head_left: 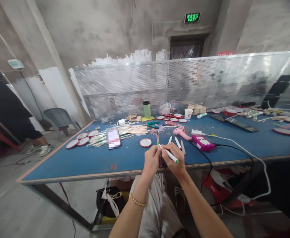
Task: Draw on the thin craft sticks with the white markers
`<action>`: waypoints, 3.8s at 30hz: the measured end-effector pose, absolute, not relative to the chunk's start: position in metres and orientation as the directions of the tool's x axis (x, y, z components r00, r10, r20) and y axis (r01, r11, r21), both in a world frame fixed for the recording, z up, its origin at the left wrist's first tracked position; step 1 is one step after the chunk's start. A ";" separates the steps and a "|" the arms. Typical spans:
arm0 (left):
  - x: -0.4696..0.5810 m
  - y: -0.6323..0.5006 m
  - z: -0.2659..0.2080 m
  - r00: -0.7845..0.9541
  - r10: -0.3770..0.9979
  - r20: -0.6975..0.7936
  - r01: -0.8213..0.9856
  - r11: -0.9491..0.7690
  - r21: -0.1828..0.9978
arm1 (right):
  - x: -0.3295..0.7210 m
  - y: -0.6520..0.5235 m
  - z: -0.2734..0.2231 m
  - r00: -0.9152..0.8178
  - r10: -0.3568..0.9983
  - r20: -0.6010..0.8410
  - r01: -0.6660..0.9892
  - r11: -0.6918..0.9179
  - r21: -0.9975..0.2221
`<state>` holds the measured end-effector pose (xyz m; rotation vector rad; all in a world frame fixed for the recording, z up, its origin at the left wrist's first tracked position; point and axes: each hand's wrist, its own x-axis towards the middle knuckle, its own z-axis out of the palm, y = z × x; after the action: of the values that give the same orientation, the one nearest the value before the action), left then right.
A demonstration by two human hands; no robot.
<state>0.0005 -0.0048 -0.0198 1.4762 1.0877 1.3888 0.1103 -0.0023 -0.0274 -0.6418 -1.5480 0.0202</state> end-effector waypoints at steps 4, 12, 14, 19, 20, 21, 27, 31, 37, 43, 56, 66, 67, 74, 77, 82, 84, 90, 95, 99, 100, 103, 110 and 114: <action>0.000 -0.005 -0.019 0.025 0.954 0.300 0.062 -0.301 0.952 | 0.109 -0.001 -0.028 0.125 0.373 0.919 0.383 0.836 -0.392; 0.000 -0.004 -0.021 0.026 0.951 0.309 0.089 -0.310 0.947 | 0.110 -0.002 -0.027 0.048 0.400 0.915 0.360 0.848 -0.389; 0.000 -0.005 -0.020 0.025 0.951 0.308 0.095 -0.309 0.946 | 0.110 -0.001 -0.028 0.061 0.390 0.919 0.366 0.848 -0.384; 0.000 -0.005 -0.020 0.043 0.952 0.305 0.054 -0.307 0.950 | 0.110 0.000 -0.028 0.103 0.374 0.922 0.392 0.836 -0.384; 0.000 -0.005 -0.021 0.041 0.951 0.305 0.055 -0.307 0.950 | 0.110 -0.001 -0.028 0.094 0.374 0.923 0.389 0.840 -0.380; 0.000 -0.004 -0.021 0.036 0.951 0.306 0.058 -0.308 0.950 | 0.110 -0.001 -0.028 0.083 0.373 0.924 0.385 0.843 -0.375; 0.000 -0.003 -0.023 0.020 0.952 0.307 0.063 -0.307 0.949 | 0.111 0.001 -0.029 0.044 0.398 0.917 0.382 0.841 -0.383; 0.001 -0.005 -0.019 0.038 0.959 0.282 0.011 -0.282 0.959 | 0.110 0.001 -0.029 0.142 0.345 0.928 0.420 0.828 -0.372; 0.001 -0.005 -0.018 0.037 0.960 0.276 -0.036 -0.275 0.961 | 0.110 -0.003 -0.026 0.123 0.344 0.931 0.379 0.850 -0.364; 0.000 -0.004 -0.022 0.031 0.958 0.286 0.004 -0.286 0.958 | 0.110 -0.004 -0.026 0.055 0.385 0.921 0.357 0.854 -0.378; 0.000 -0.004 -0.020 0.027 0.957 0.289 0.013 -0.289 0.957 | 0.111 -0.002 -0.029 0.081 0.356 0.931 0.354 0.863 -0.361; 0.000 -0.005 -0.019 0.041 0.963 0.265 -0.019 -0.264 0.964 | 0.110 -0.001 -0.028 0.133 0.317 0.939 0.398 0.850 -0.344; 0.000 -0.005 -0.019 0.035 0.962 0.272 -0.014 -0.271 0.962 | 0.110 -0.001 -0.028 0.114 0.327 0.938 0.386 0.856 -0.345; 0.002 -0.004 -0.022 0.065 0.966 0.249 -0.026 -0.248 0.969 | 0.113 0.000 -0.030 0.260 0.436 0.861 0.420 0.752 -0.508; 0.007 -0.005 -0.021 0.025 0.960 0.278 0.001 -0.279 0.960 | 0.115 0.006 -0.029 0.322 0.614 0.721 0.338 0.637 -0.693; 0.021 -0.001 -0.016 -0.034 0.933 0.359 0.118 -0.352 0.928 | 0.120 0.013 -0.019 0.086 0.805 0.588 0.194 0.565 -0.802; 0.028 0.003 -0.014 -0.058 0.941 0.332 0.143 -0.321 0.936 | 0.121 0.012 -0.017 0.072 0.828 0.556 0.134 0.545 -0.828; 0.020 -0.003 -0.011 0.104 0.976 0.192 0.216 -0.210 0.954 | 0.121 0.012 -0.026 0.176 0.893 0.413 -0.016 0.422 -0.906; -0.076 -0.004 0.015 -0.066 0.894 0.442 0.913 -0.125 0.389 | 0.120 0.019 -0.035 0.362 0.825 0.434 -0.110 0.500 -0.859; -0.152 0.003 0.031 -0.173 0.854 0.490 0.980 0.099 0.173 | 0.117 0.018 -0.034 0.383 0.814 0.437 -0.036 0.486 -0.873; -0.164 0.004 0.031 -0.163 0.859 0.485 0.987 0.147 0.072 | 0.116 0.017 -0.034 0.383 0.811 0.441 -0.021 0.485 -0.874; -0.182 0.008 0.026 -0.138 0.882 0.450 0.978 0.194 -0.081 | 0.115 0.016 -0.033 0.385 0.808 0.446 -0.018 0.490 -0.872; -0.184 0.023 0.021 -0.100 0.922 0.374 0.964 0.183 -0.194 | 0.116 0.012 -0.030 0.374 0.819 0.434 -0.008 0.471 -0.882; -0.186 0.023 0.023 -0.079 0.933 0.351 0.960 0.166 -0.224 | 0.116 0.011 -0.030 0.363 0.809 0.462 0.020 0.489 -0.872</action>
<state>-0.1863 0.0231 0.0230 2.3529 2.6773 0.1183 0.1161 0.0107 -0.0296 -0.9367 -1.0906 0.6170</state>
